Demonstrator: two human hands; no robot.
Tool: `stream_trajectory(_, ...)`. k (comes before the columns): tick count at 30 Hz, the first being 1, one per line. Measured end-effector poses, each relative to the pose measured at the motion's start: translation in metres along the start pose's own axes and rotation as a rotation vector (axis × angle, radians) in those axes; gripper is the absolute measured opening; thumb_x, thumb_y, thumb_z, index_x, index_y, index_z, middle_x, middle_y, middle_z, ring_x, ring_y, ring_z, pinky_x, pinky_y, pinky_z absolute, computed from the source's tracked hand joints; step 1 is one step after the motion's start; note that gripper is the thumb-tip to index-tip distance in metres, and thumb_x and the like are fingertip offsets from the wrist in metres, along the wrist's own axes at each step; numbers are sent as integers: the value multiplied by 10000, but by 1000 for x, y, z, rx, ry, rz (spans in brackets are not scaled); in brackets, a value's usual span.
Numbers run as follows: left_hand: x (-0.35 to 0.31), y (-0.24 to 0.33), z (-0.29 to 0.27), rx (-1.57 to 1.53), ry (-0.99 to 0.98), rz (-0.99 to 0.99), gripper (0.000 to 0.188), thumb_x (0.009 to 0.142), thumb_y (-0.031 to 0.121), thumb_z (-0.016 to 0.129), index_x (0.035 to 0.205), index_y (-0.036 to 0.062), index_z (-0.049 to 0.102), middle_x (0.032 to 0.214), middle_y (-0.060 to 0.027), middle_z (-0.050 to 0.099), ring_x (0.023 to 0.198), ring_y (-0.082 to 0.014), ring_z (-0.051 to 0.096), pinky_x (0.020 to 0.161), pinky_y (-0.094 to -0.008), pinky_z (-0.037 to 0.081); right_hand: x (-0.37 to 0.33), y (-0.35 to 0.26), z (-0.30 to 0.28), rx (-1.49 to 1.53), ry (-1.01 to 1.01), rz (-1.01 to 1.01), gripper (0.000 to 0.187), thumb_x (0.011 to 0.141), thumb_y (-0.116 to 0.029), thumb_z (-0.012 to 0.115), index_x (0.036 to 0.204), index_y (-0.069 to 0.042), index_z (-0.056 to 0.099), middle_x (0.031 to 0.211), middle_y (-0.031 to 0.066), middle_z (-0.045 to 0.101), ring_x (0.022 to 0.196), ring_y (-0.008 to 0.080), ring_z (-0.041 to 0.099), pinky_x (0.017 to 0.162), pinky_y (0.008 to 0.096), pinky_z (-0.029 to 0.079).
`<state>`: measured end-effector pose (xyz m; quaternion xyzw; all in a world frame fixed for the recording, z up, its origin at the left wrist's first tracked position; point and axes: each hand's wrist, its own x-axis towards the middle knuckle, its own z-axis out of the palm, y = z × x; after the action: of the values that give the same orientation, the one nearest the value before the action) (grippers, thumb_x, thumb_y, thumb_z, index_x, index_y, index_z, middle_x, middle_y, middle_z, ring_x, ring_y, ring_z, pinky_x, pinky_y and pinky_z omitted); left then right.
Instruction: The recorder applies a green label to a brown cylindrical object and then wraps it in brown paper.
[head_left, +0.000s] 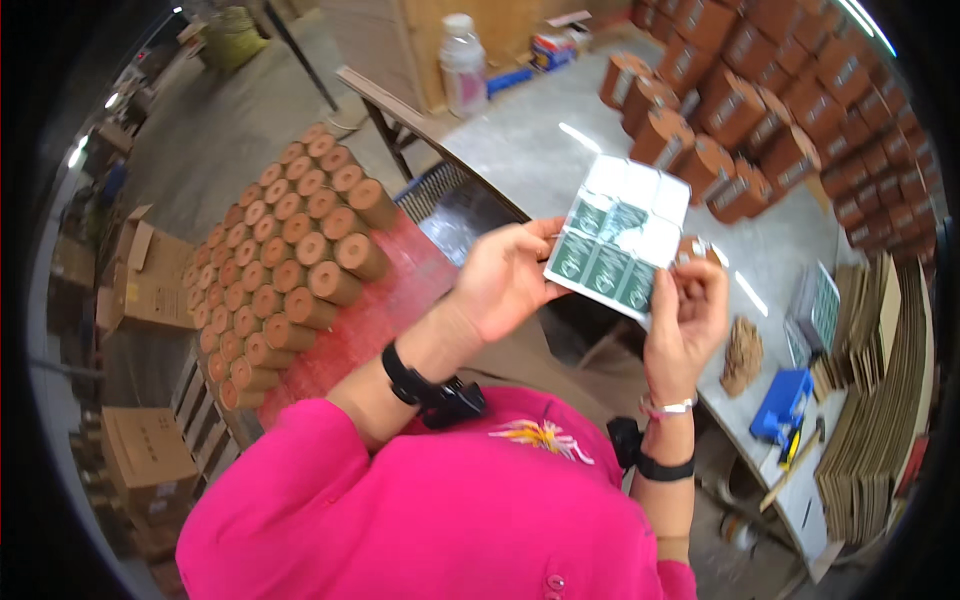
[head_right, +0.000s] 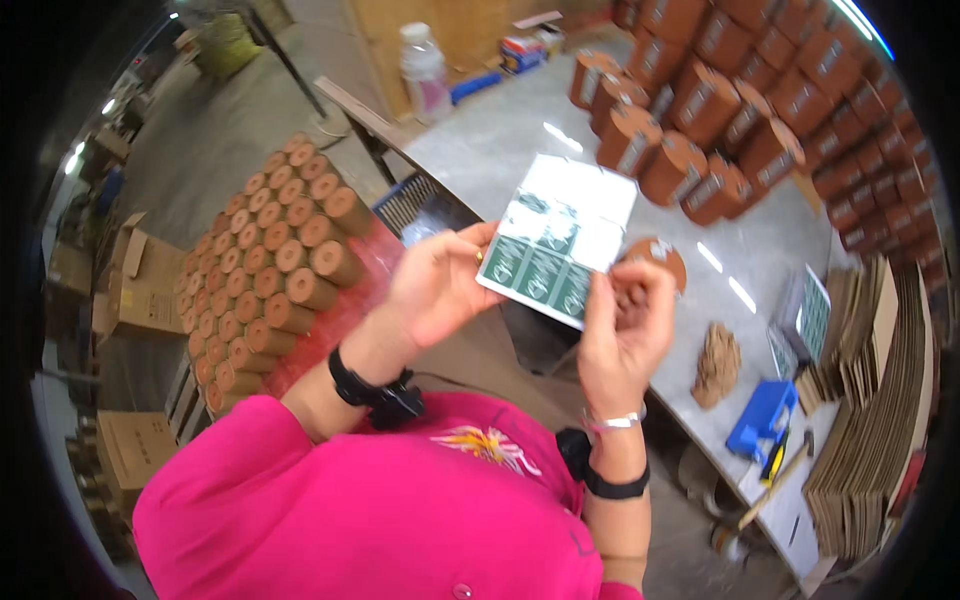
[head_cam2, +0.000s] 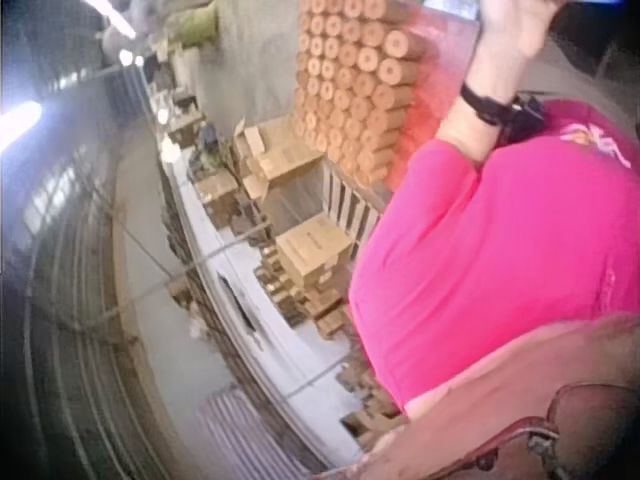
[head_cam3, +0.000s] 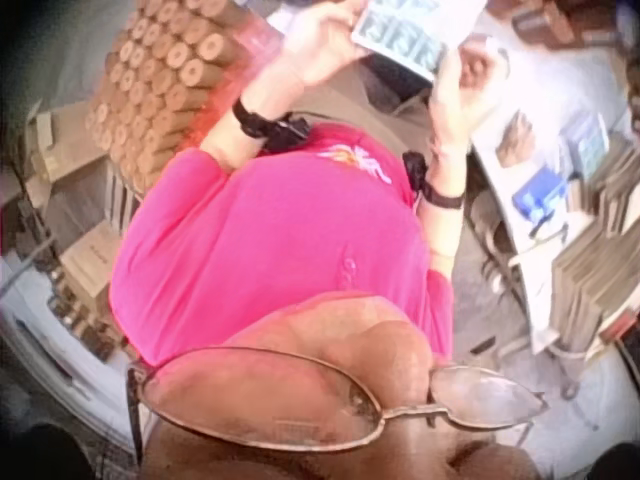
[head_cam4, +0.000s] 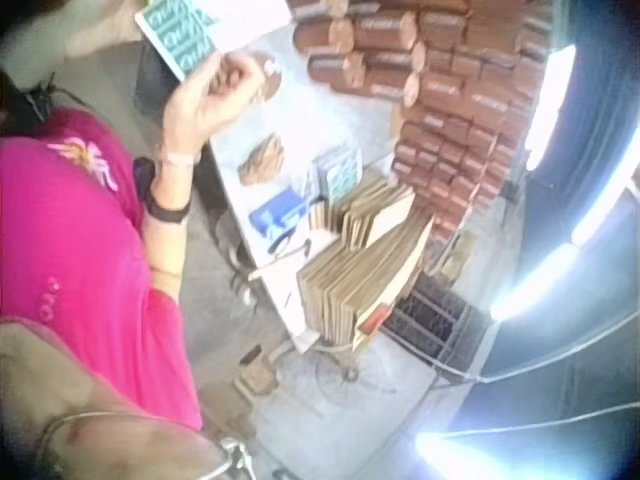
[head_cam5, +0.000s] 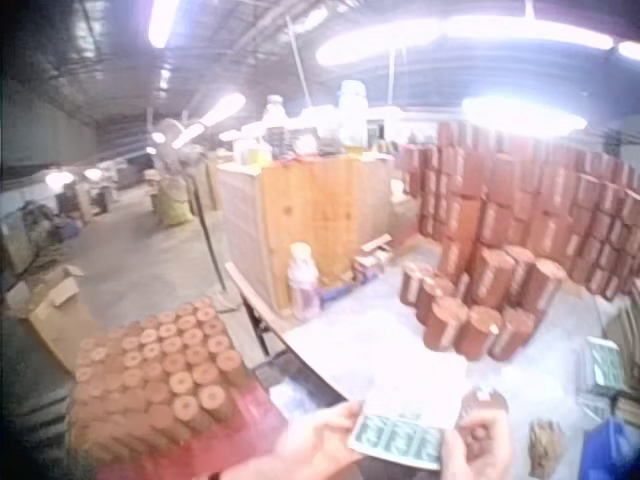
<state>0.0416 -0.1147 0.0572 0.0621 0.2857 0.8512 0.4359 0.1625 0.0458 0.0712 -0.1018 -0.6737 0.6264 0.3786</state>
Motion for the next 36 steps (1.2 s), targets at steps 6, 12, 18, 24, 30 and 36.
stream_trajectory(6,-1,-11,16,116,-29,-145,319,969,151,591,1256,12,582,1191,-101,668,1051,-210,661,899,-394,547,-1,8,0,-84,-25,-51,104,946,26,623,1003,8,538,895,17,571,771,39,546,689,188,457)
stream_trajectory(12,-3,-17,20,371,40,-127,271,954,155,664,1203,51,635,1110,-70,704,961,-161,687,770,-308,580,-3,0,0,-603,-13,-282,161,826,25,720,932,-24,610,912,81,588,812,191,566,713,318,469)
stream_trajectory(18,-6,-15,26,442,75,-52,252,976,168,638,1205,64,637,1106,-57,707,952,-148,687,766,-301,582,-14,-10,2,-794,-129,-409,207,734,-71,799,888,-59,662,923,81,613,901,276,552,798,388,402)
stream_trajectory(24,-8,-17,25,526,67,39,188,934,102,678,1102,23,649,993,-41,697,899,-111,672,755,-276,575,-13,-10,1,-827,-182,-405,190,750,-78,786,895,-71,664,889,51,634,872,252,571,821,376,380)
stream_trajectory(30,-6,-13,19,642,-29,117,143,898,46,719,1032,32,672,962,-32,695,872,-95,660,774,-262,553,-9,-12,-1,-762,-243,-365,134,765,-36,741,871,-68,667,849,40,651,821,245,584,815,371,375)
stream_trajectory(36,-5,-7,23,739,-34,135,107,869,-1,689,957,16,631,905,12,657,812,-38,586,721,-227,502,-3,-13,-2,-685,-273,-277,79,775,-14,709,829,-55,670,820,46,662,779,240,587,791,361,373)
